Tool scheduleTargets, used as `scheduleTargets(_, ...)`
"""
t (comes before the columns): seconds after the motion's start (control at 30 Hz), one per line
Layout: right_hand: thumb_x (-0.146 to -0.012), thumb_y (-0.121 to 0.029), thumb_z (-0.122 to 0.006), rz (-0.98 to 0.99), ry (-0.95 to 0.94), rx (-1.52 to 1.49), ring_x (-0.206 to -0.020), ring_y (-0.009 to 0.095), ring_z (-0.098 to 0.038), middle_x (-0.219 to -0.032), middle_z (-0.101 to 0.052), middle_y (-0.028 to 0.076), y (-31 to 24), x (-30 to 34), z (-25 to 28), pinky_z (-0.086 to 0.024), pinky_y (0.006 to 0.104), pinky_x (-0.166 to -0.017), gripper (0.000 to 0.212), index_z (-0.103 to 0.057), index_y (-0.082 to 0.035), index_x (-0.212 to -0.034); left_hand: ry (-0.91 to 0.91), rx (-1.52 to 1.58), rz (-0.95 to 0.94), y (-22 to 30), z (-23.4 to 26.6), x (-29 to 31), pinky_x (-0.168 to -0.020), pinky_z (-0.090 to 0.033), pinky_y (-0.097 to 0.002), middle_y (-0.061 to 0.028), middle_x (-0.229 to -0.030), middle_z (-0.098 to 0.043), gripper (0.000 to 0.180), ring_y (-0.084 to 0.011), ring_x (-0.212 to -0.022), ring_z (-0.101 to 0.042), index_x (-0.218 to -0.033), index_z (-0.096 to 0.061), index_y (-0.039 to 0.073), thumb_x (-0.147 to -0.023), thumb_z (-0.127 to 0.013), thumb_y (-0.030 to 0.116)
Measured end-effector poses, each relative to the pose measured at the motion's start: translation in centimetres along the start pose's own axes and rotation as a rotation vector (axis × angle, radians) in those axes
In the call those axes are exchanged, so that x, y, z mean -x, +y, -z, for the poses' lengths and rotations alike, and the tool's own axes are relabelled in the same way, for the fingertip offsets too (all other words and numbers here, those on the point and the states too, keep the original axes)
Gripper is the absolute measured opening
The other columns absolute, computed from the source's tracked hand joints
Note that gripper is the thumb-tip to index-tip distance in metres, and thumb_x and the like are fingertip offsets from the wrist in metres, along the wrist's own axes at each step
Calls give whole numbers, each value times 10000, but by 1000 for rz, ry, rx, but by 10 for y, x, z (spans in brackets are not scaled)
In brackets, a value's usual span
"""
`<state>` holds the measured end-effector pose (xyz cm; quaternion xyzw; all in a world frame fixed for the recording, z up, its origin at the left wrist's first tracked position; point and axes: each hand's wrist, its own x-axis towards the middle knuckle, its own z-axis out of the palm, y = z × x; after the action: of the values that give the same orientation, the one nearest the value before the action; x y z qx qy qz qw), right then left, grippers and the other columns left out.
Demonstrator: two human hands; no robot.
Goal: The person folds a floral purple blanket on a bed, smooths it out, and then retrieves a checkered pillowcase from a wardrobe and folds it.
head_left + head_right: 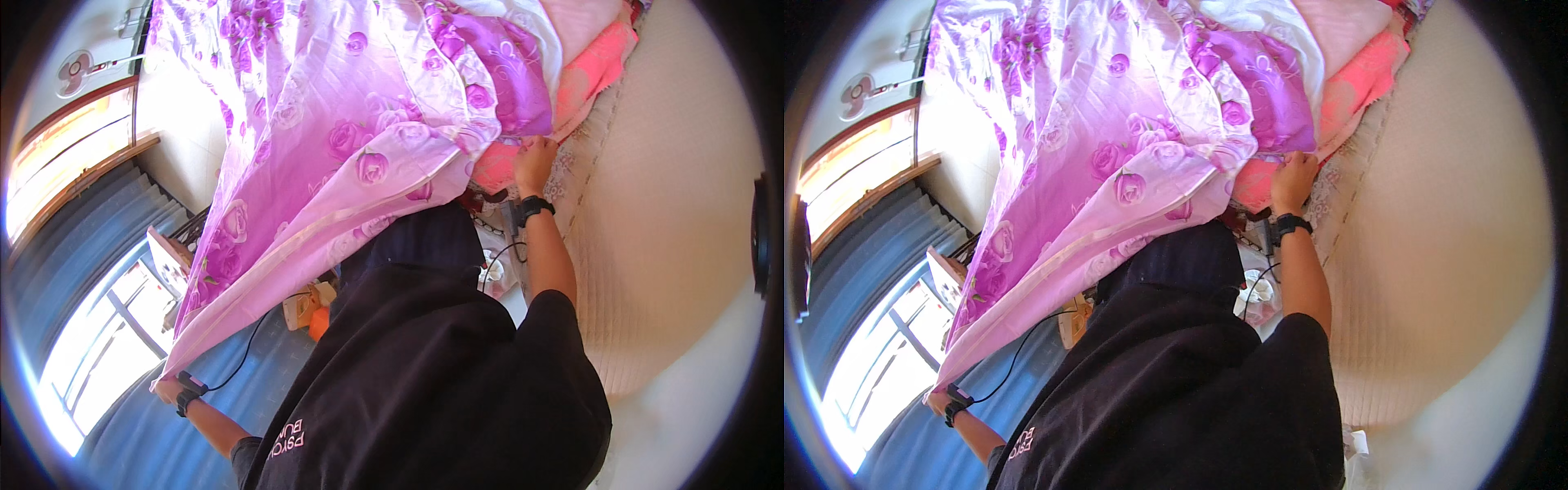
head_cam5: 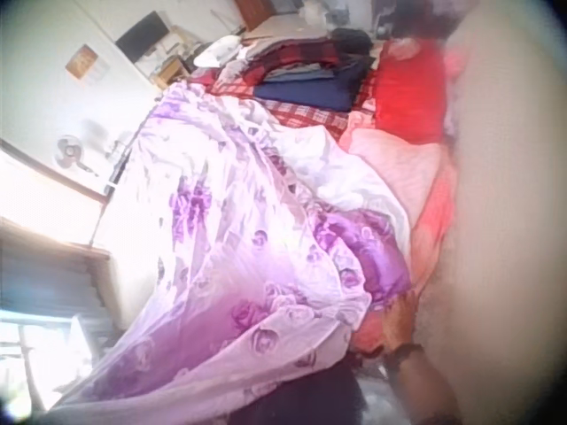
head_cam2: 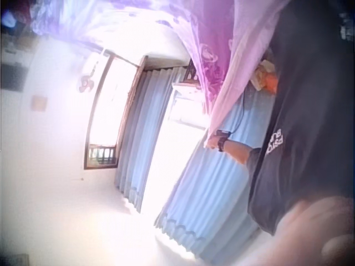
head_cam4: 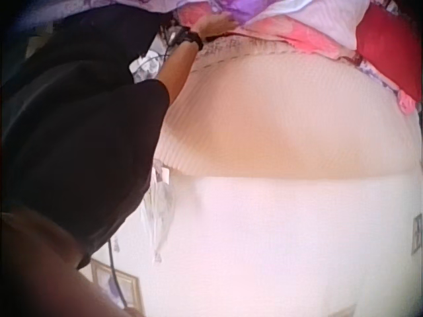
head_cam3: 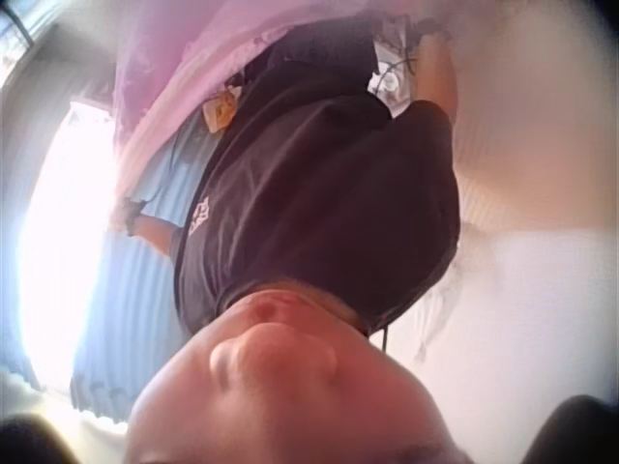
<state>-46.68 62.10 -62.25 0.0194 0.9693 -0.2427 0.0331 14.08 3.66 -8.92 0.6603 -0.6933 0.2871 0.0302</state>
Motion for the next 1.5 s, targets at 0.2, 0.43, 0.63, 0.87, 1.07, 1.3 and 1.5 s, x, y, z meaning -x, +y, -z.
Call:
scheduleTargets(0.2,-869,-371,-534,-284,-321,-305,-942,403,-587,-1005,-613,256,-86,16,14,-455,466,-784,428,-596,42,-964,-108,74,146,-23,-22,-39,-564,-521,-384,-176,-894,-619,259,-267,-711,-625,-946,-552,-55,-816,-532,168)
scheduleTargets(0.43,-877,-488,-513,-652,-425,-605,-896,410,-605,-936,-627,281,-132,25,-21,-459,458,-765,574,-598,79,-908,-87,58,347,64,19,-4,-675,-512,-376,-176,-951,-641,377,-267,-814,-636,-1037,-553,-69,-788,-656,194)
scheduleTargets(0.63,-820,-397,-618,-514,-236,-629,-976,369,-587,-1047,-609,235,-151,45,-26,-455,457,-801,450,-590,30,-961,-226,255,362,38,13,-14,-714,-520,-417,-178,-1019,-620,371,-284,-876,-619,-1009,-565,-80,-780,-642,202)
scheduleTargets(0.87,-830,-177,-516,-451,-135,-657,-800,406,-620,-829,-647,221,-143,26,-26,-490,477,-706,272,-581,-42,-1057,-444,-727,-55,112,66,39,-812,-510,-395,-97,-1130,-621,527,-253,-1002,-615,-1121,-584,126,-689,-709,401)
scheduleTargets(1.07,-799,-106,-513,-75,-361,-433,-831,359,-650,-837,-649,230,-157,-12,-13,-513,473,-703,502,-433,-48,-1291,-538,-1079,-288,224,134,111,-826,-502,-327,-29,-1106,-638,594,-206,-1006,-623,-1135,-594,228,-628,-762,489)
scheduleTargets(1.3,-894,-455,-487,-58,-357,-332,-784,328,-657,-823,-662,211,-124,-39,-7,-507,449,-667,488,-685,-22,-787,-508,-1203,-505,180,94,65,-740,-526,-344,-68,-957,-668,488,-214,-802,-660,-1047,-556,74,-723,-678,417)
scheduleTargets(1.5,-832,-472,-608,-141,-143,-695,-486,281,-584,-561,-594,149,-31,-21,46,-433,415,-501,491,-656,-9,-676,-261,268,579,20,21,-12,-607,-540,-313,-109,-918,-668,362,-222,-728,-643,-1075,-574,-27,-850,-533,253)
